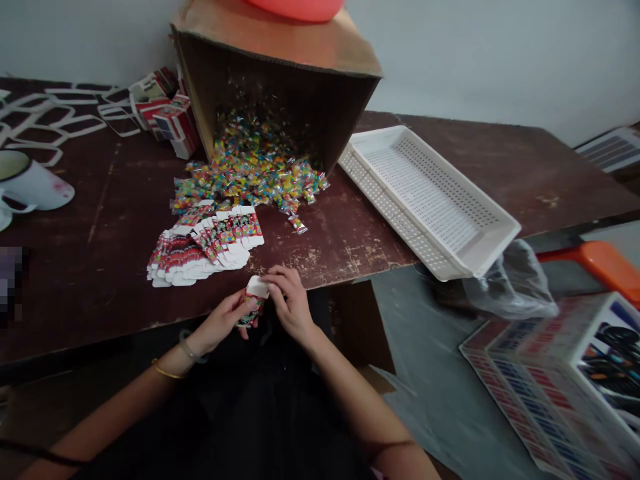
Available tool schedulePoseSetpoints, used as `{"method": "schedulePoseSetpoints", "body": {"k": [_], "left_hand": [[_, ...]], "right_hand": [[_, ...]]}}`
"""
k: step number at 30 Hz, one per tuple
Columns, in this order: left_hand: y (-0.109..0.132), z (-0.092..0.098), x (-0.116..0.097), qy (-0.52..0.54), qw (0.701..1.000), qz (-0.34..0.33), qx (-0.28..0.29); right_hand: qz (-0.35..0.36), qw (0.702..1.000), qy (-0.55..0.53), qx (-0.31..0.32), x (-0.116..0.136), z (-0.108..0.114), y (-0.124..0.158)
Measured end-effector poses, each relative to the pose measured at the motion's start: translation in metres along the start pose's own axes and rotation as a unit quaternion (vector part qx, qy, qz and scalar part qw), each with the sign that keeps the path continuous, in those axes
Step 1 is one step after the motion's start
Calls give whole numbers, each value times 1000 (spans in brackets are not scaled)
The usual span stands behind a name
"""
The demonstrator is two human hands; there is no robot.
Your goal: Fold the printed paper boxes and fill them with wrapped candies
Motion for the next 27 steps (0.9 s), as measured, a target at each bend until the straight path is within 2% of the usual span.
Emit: {"method": "schedulePoseSetpoints", "body": {"k": [3,5,7,9,11,13,15,17,18,22,24,27], "left_hand": [[-3,3,1,35,999,31,-21],[-5,3,-1,42,998,40,-11],[-5,3,-2,50,998,39,13],[-5,2,-2,53,997,41,32],[-3,2,0,44,998,42,33],[-2,2,1,17,999,33,23],[-2,3,1,-1,1000,24,17],[-4,4,1,12,1000,24,14],[-5,5,0,23,999,26,13],[-6,7,-4,36,999,21,7],[-4,6,-6,51,998,17,28],[1,3,-9,35,996,30,74]], "right_hand": [[-22,999,-45,-1,0,-2,8],[-70,990,-124,-7,-4,-5,12],[-154,962,-226,2,-12,-9,14],[-226,922,-309,58,-19,-13,14],[-252,904,-328,109,-22,-14,12],[-214,928,-278,125,-20,-10,9],[-131,958,-215,138,-14,-4,5],[-60,968,-187,157,-7,1,4],[-46,968,-187,158,-4,2,4],[-74,976,-186,82,-2,3,4],[-80,981,-171,51,-4,2,2],[-88,980,-172,40,-9,1,1]]}}
Point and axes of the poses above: each hand's wrist, its own y-axis away from the middle knuckle, its own z-axis out of the back of the hand, x = y × z, the point moved 2 cm from there along -y, towards the middle knuckle
